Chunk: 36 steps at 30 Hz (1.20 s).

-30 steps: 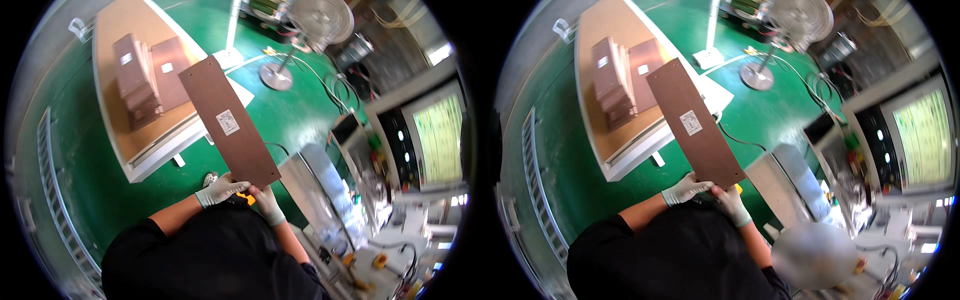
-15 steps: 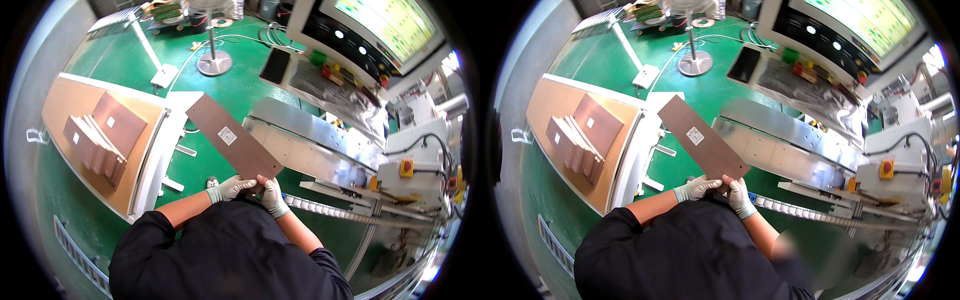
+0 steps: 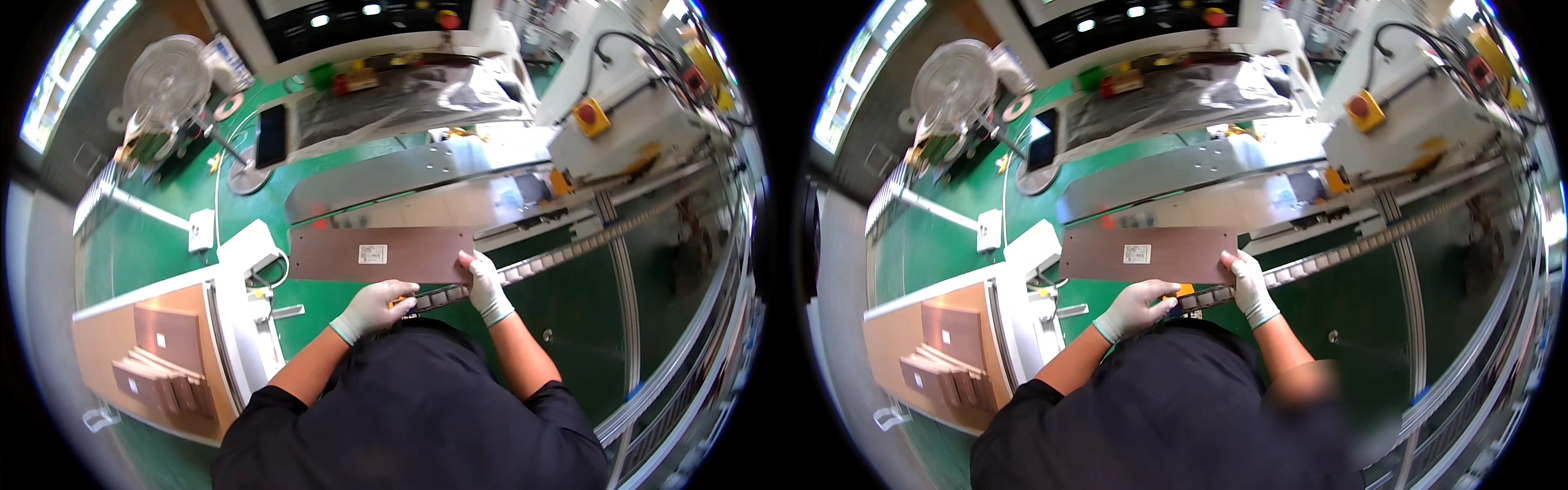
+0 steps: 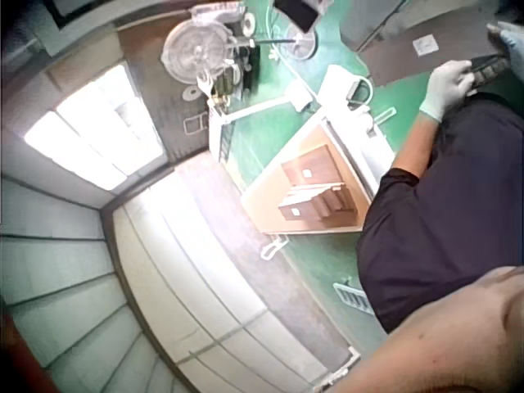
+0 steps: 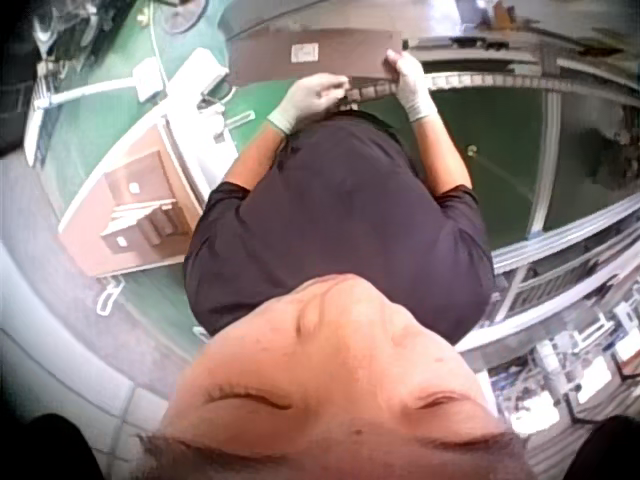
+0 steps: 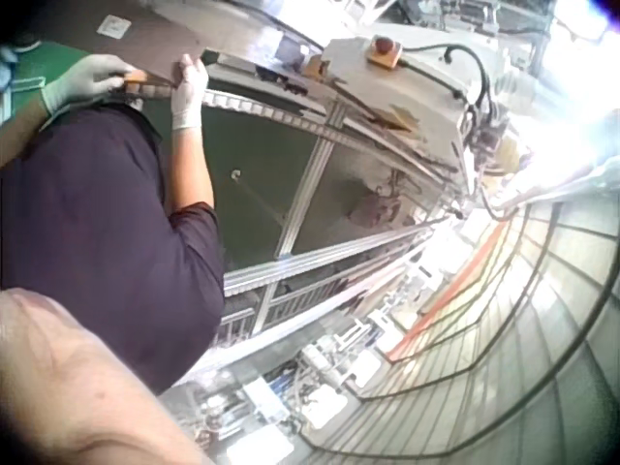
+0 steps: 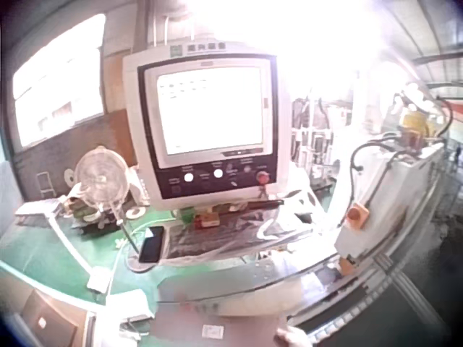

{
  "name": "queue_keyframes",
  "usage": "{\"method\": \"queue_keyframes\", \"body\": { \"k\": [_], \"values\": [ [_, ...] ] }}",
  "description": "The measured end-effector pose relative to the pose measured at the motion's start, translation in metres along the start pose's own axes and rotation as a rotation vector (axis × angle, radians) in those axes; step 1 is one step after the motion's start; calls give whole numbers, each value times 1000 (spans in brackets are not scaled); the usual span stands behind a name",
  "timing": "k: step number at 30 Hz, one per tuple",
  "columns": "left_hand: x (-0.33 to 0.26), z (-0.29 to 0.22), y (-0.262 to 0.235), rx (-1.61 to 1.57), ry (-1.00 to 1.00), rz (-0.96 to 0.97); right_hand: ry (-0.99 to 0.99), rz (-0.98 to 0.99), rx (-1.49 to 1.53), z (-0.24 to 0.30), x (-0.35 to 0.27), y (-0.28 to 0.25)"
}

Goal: The person picks up wood panels one at a time from a stack, places them onto an industrial machine feeder, and slides them into the processing unit.

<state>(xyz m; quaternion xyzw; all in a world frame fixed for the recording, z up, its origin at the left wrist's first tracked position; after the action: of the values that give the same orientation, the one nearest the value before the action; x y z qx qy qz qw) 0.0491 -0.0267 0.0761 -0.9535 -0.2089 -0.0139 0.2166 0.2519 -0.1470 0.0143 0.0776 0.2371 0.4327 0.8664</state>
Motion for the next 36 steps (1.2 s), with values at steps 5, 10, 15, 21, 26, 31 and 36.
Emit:
{"method": "queue_keyframes", "body": {
  "k": [5,10,15,21,26,31,36],
  "values": [
    [26,-16,-21,544,427,-13,49,-160,-95,22,30,-66],
    [53,43,-64,986,125,117,-215,-459,-116,44,42,-109],
    [80,73,-44,941,0,14,-162,-357,-36,20,38,-104],
    [124,70,10,907,21,-48,126,-52,236,-9,28,4],
    [128,65,10,877,15,-29,319,66,608,10,44,-1],
    [123,74,1,701,37,-106,676,142,1088,55,62,-21],
    [124,74,2,696,-24,-68,619,55,1103,77,66,-66]
  ]
}}
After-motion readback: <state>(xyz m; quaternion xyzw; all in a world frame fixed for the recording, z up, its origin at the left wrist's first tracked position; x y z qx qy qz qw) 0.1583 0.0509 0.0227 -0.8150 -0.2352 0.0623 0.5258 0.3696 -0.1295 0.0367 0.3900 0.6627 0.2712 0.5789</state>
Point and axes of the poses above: each hand's wrist, its own x-axis towards the middle knuckle, its own y-axis out of the palm, z = x × y, the point moved 5 cm from there along x, towards the middle knuckle, and after that the axes turned 5 degrees about -x, right-handed, at the moved point
